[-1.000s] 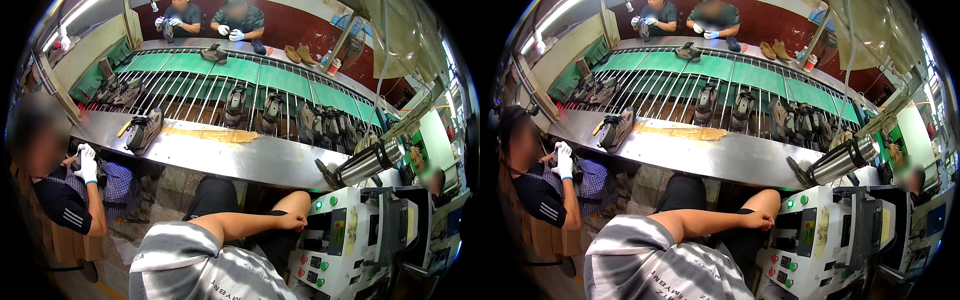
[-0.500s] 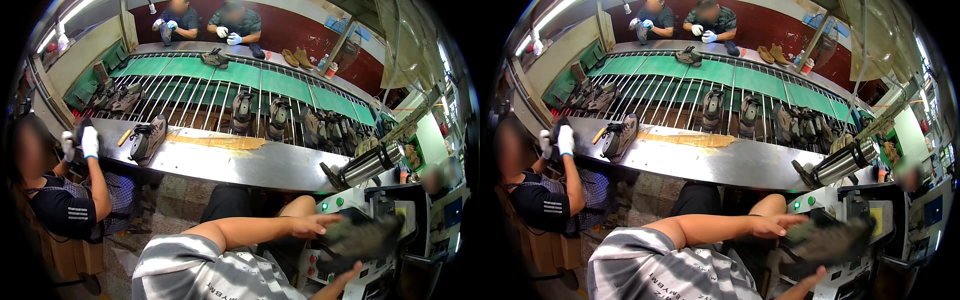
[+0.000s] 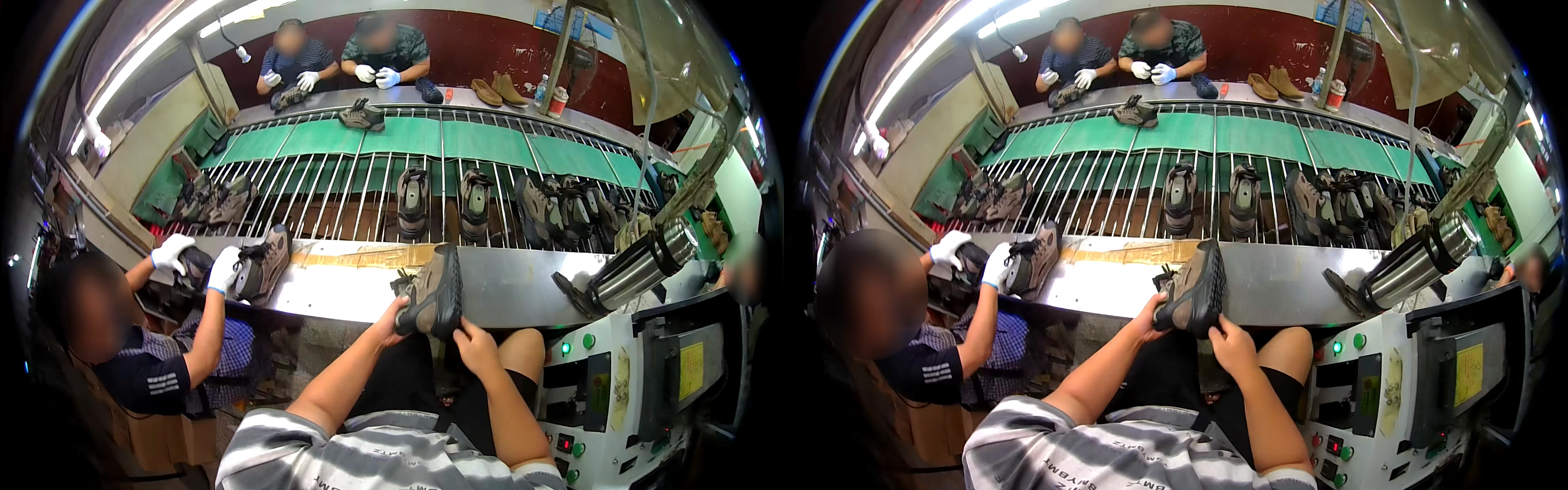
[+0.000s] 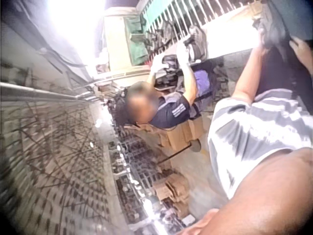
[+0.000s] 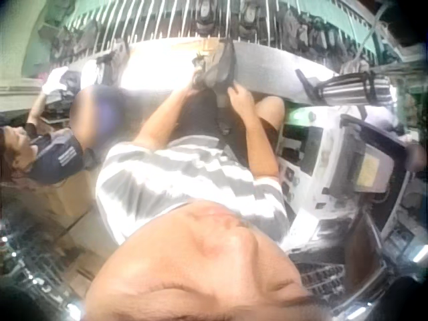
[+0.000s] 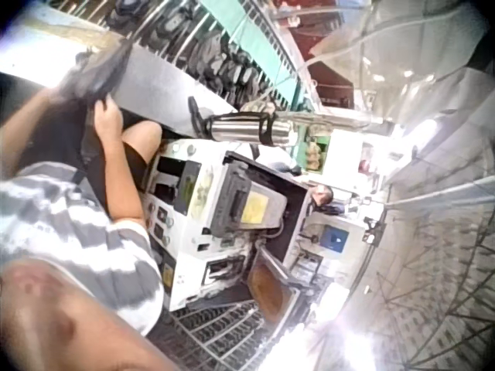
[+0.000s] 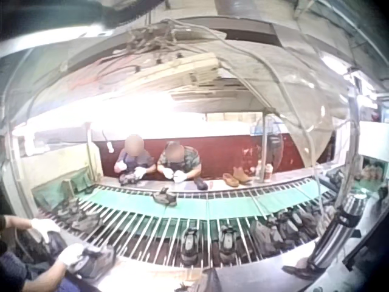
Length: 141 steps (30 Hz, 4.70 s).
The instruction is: The person picks up shoes from a workbench, places them on a metal rack over a conveyor belt, and inserts shoes into an industrial pressing machine.
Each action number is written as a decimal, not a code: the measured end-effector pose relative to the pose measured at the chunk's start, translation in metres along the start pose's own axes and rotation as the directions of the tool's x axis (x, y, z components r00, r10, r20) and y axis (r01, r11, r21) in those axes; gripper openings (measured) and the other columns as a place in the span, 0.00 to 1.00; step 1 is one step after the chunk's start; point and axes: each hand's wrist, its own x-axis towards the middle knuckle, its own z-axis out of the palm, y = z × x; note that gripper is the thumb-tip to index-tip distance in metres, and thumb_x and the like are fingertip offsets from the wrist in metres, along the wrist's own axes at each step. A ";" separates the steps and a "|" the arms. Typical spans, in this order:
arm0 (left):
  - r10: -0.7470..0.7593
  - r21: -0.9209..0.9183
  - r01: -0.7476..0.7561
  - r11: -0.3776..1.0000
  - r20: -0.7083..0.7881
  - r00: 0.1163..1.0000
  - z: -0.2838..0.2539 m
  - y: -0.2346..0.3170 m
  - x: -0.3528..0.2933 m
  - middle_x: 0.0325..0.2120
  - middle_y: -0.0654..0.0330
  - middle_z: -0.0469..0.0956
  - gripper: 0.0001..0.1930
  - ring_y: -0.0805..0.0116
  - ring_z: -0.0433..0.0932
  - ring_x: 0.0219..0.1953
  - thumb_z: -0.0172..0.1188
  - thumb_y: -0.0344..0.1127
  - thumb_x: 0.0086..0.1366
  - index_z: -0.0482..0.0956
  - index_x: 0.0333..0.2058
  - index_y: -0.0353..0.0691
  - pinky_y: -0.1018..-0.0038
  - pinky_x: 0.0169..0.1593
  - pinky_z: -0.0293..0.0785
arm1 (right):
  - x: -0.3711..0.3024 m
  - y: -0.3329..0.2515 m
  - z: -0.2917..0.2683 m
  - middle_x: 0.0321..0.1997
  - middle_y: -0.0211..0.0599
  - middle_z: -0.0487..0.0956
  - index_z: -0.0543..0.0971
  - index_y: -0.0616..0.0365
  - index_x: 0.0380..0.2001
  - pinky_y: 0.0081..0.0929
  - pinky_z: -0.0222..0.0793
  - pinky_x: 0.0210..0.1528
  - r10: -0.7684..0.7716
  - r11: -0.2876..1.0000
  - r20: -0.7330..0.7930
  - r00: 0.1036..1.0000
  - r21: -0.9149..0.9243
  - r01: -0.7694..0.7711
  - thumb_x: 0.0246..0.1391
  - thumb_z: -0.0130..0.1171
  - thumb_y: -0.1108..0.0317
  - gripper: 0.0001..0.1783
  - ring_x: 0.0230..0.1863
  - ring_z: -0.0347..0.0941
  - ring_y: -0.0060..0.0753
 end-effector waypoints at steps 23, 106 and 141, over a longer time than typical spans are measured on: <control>0.638 0.997 -0.028 -0.073 0.068 0.767 0.230 0.194 0.188 0.36 0.53 0.73 0.35 0.61 0.74 0.34 0.62 0.35 0.49 0.63 0.58 0.46 0.62 0.31 0.72 | 0.026 0.162 -0.057 0.17 0.43 0.75 0.76 0.55 0.15 0.42 0.67 0.26 -0.038 0.900 -0.595 0.803 -0.370 -0.232 0.40 0.60 0.63 0.09 0.21 0.71 0.50; 0.590 0.859 -0.480 -0.177 0.483 0.647 0.004 0.026 0.111 0.19 0.50 0.75 0.11 0.48 0.76 0.24 0.57 0.42 0.56 0.74 0.24 0.39 0.58 0.28 0.70 | 0.025 0.097 0.004 0.42 0.42 0.77 0.80 0.56 0.36 0.37 0.67 0.54 -0.050 0.738 -0.155 0.987 -0.671 -0.068 0.44 0.60 0.63 0.15 0.48 0.72 0.46; 0.952 0.961 0.146 -0.236 0.258 -0.161 -0.135 0.546 0.202 0.40 0.50 0.69 0.32 0.49 0.69 0.46 0.71 0.52 0.41 0.71 0.40 0.39 0.56 0.49 0.68 | 0.271 -0.056 0.268 0.13 0.38 0.72 0.70 0.53 0.08 0.39 0.66 0.21 -0.538 0.718 0.084 0.839 -0.476 0.508 0.43 0.59 0.63 0.16 0.16 0.70 0.44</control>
